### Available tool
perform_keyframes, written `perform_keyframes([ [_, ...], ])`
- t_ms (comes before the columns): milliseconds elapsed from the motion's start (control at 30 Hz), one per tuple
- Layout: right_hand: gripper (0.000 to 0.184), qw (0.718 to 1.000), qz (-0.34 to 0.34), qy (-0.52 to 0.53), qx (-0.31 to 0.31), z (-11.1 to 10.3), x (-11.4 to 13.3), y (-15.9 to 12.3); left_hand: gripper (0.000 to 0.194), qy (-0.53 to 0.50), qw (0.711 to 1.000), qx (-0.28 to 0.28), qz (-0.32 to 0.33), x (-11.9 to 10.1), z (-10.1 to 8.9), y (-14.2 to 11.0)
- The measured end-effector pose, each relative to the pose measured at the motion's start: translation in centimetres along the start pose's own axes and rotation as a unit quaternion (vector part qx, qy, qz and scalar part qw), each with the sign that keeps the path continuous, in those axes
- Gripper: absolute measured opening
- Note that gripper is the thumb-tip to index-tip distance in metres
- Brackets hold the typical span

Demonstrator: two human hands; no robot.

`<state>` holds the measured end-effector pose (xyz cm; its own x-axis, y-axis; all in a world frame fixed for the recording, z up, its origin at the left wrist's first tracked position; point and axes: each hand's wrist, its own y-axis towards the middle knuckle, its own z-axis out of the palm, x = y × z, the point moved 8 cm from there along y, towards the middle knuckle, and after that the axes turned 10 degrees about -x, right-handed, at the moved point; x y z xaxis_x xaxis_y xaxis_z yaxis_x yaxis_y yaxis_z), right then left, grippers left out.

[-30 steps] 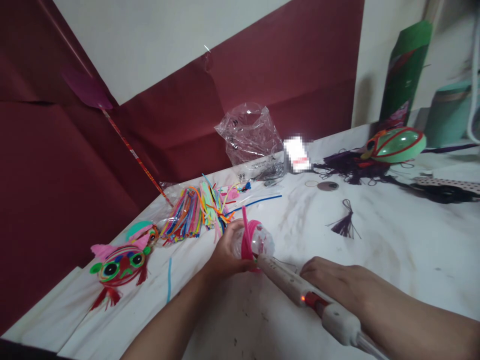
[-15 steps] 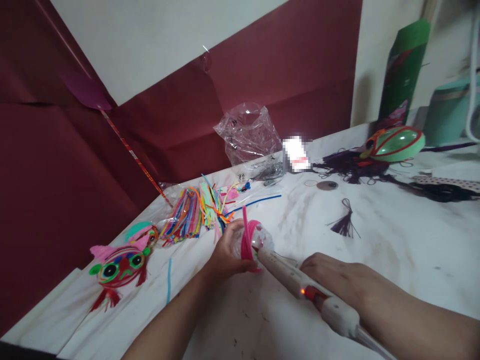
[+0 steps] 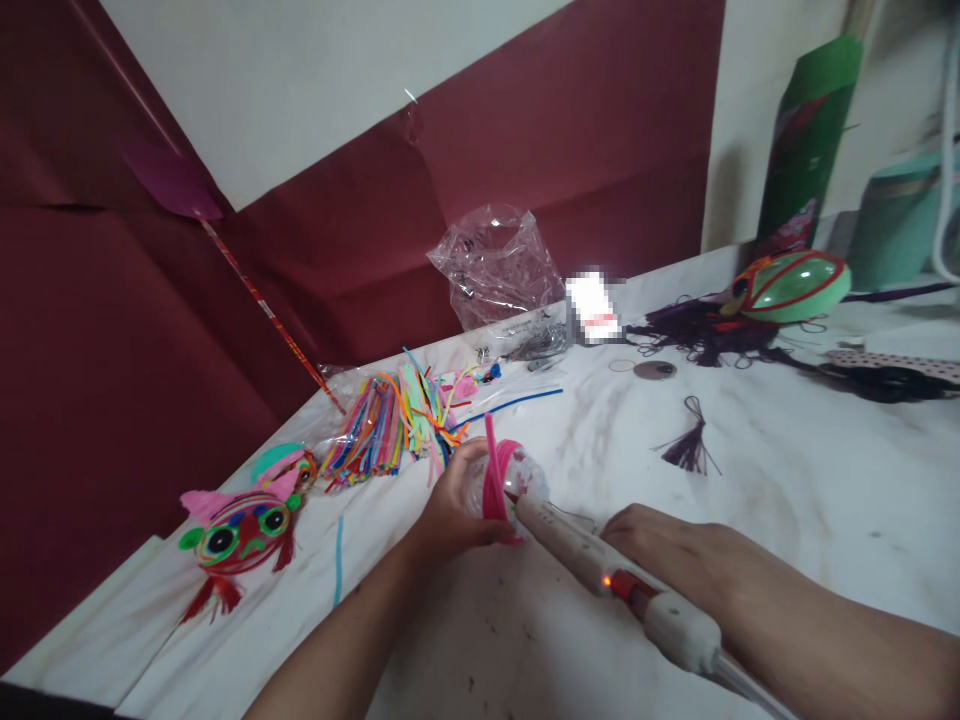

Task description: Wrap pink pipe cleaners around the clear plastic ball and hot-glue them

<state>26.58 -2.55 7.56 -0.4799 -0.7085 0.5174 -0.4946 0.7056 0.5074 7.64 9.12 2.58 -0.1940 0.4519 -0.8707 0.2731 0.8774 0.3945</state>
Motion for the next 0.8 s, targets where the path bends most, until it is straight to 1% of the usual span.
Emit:
perform_keyframes([
  [100, 0.017, 1.000, 0.007, 0.000, 0.004, 0.0, -0.2, 0.0, 0.093, -0.016, 1.000, 0.005, 0.002, -0.1, 0.1, 0.0],
  [233, 0.017, 1.000, 0.002, -0.001, 0.017, 0.1, 0.0, -0.2, 0.090, 0.015, 1.000, 0.001, 0.010, -0.4, 0.1, 0.0],
  [300, 0.018, 1.000, -0.004, 0.002, 0.011, 0.0, 0.1, -0.2, 0.091, 0.017, 1.000, 0.003, 0.011, -0.5, 0.1, 0.0],
  [367, 0.018, 1.000, 0.005, 0.002, 0.009, 0.1, -0.3, -0.2, 0.092, 0.011, 1.000, 0.007, 0.011, -0.5, 0.1, 0.1],
  [500, 0.013, 1.000, 0.013, 0.011, -0.003, 0.2, -0.9, -0.1, 0.091, 0.014, 1.000, 0.002, 0.010, -0.5, 0.0, 0.2],
  [633, 0.015, 1.000, 0.010, 0.013, 0.018, 0.4, -0.5, -0.2, 0.091, -0.002, 1.000, 0.002, 0.006, -0.6, 0.2, 0.2],
  [800, 0.015, 0.999, 0.013, 0.013, 0.030, 0.2, 0.1, 0.0, 0.092, -0.023, 1.000, 0.004, -0.006, -0.8, 0.5, 0.3],
])
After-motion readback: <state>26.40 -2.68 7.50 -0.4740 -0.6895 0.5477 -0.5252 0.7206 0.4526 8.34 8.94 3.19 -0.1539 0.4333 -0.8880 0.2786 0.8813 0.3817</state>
